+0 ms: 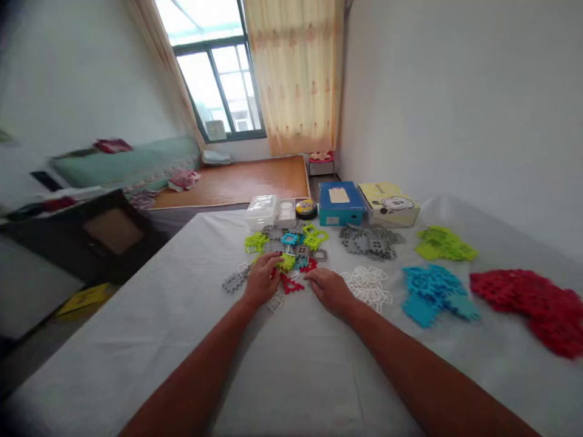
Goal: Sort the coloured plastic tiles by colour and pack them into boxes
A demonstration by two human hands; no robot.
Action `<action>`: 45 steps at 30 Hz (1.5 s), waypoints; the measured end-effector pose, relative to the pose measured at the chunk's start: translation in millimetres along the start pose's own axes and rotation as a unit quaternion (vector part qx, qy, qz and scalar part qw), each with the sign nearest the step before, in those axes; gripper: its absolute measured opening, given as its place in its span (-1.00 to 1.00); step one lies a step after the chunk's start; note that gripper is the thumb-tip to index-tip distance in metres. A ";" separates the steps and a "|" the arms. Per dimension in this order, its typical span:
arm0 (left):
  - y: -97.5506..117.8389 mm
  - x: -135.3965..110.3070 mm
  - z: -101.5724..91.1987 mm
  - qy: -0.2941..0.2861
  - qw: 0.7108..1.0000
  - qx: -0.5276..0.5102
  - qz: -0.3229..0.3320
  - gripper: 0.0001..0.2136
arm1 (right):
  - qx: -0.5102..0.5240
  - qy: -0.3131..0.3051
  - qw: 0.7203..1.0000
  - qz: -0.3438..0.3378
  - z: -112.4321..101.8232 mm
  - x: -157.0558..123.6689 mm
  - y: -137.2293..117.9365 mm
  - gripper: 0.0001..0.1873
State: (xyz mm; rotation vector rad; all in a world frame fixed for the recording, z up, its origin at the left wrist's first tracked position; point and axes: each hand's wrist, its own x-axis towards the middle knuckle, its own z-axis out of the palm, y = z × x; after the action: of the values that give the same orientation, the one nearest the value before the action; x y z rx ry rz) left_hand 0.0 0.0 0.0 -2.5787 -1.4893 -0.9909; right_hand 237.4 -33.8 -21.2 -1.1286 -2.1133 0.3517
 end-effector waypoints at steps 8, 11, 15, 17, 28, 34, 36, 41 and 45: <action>2.6 -4.9 14.3 -0.064 0.997 0.024 -0.023 -0.61 | -0.010 -0.006 1.000 0.006 -3.0 1.2 -7.2 -0.72; 5.0 -3.9 11.7 -0.062 0.997 0.021 -0.030 -0.71 | -0.012 -0.009 1.000 0.010 -3.4 2.0 -8.7 -0.72; 7.3 -3.0 4.7 -0.043 0.999 0.004 -0.023 -0.78 | -0.011 -0.009 1.000 0.008 -3.0 2.0 -8.8 -0.72; 7.1 -2.8 2.6 -0.033 0.999 -0.005 -0.013 -0.80 | -0.011 -0.010 1.000 0.008 -3.0 1.7 -8.9 -0.71; 19.1 -2.9 -5.3 0.003 0.997 -0.026 0.070 -0.72 | 0.004 0.026 1.000 0.016 -0.5 2.1 -7.0 -0.69; 20.9 -5.1 -1.9 -0.053 0.993 -0.011 0.109 -0.69 | -0.021 0.079 0.997 -0.008 4.8 2.7 0.1 -0.64; 17.9 -5.3 0.9 -0.059 0.994 -0.011 0.095 -0.65 | -0.034 0.078 0.996 -0.015 6.3 2.5 2.7 -0.64; 10.1 -3.2 4.5 -0.044 0.995 -0.044 0.083 -0.60 | -0.057 0.083 0.995 -0.008 5.8 4.2 4.5 -0.59; 6.5 -1.7 2.0 -0.017 0.996 -0.049 0.068 -0.56 | -0.076 0.092 0.993 0.010 3.3 6.3 5.5 -0.54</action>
State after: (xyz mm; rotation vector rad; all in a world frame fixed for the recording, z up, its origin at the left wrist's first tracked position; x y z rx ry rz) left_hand 5.5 -4.3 -0.5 -2.7350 -1.2810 -1.0350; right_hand 236.1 -25.3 -23.6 -1.2199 -1.9940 0.0920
